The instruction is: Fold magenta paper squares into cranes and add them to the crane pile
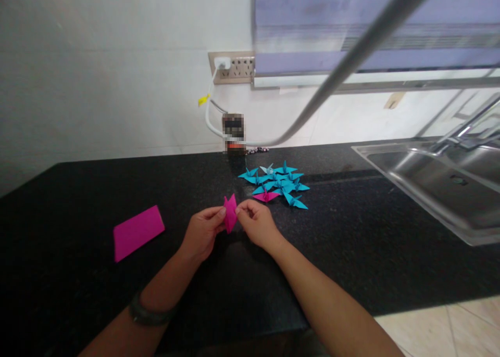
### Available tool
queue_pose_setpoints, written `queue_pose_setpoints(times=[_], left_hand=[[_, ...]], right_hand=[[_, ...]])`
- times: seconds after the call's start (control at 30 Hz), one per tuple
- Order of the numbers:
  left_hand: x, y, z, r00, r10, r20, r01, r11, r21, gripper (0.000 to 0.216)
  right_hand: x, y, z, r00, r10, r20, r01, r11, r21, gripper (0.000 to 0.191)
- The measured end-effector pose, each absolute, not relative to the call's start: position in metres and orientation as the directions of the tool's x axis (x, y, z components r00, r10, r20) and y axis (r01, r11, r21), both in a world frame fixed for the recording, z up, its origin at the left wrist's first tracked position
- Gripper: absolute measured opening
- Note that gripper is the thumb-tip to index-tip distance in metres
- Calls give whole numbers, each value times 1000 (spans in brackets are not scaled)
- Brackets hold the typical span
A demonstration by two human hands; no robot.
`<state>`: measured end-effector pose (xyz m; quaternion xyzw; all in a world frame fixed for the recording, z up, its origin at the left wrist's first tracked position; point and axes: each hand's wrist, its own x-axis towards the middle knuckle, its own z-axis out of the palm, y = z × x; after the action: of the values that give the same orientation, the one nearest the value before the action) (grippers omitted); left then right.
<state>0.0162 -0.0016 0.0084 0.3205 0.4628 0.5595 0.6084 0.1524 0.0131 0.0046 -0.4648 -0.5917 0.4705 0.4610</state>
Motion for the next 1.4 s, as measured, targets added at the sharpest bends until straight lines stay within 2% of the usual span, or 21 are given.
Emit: queue_pose_setpoints(times=[0.17, 0.33, 0.4, 0.5, 0.6, 0.8, 0.97, 1.17, 1.4], left_hand=[[15, -2, 5, -23, 974, -227, -290, 211, 933, 21], [15, -3, 5, -50, 984, -169, -197, 156, 968, 16], [14, -2, 6, -93, 987, -128, -187, 109, 976, 14], [14, -2, 7, -116, 990, -76, -165, 56, 985, 13], [13, -3, 8, -99, 993, -65, -125, 52, 991, 16], [14, -4, 10, 3, 997, -74, -245, 72, 967, 29], [12, -3, 11, 47, 989, -140, -321, 148, 935, 32], [8, -1, 9, 24, 999, -28, -70, 29, 997, 26], [13, -4, 11, -44, 995, 87, 136, -81, 987, 17]], right_hand=[[153, 14, 9, -155, 985, 73, 24, 77, -997, 19], [154, 13, 8, -112, 981, 156, -38, 152, -988, 16], [154, 12, 7, -114, 963, 246, -1, 248, -969, 14], [155, 12, 6, -135, 908, 396, 143, 413, -899, 10], [156, 14, 5, -132, 884, 449, 228, 467, -854, 3], [159, 14, 7, -209, 872, 442, 249, 484, -839, 9], [160, 12, 10, -250, 857, 450, 240, 505, -829, 9], [158, 11, 13, -247, 891, 380, 235, 436, -869, 10], [153, 8, 8, -199, 932, 304, 311, 354, -882, 10]])
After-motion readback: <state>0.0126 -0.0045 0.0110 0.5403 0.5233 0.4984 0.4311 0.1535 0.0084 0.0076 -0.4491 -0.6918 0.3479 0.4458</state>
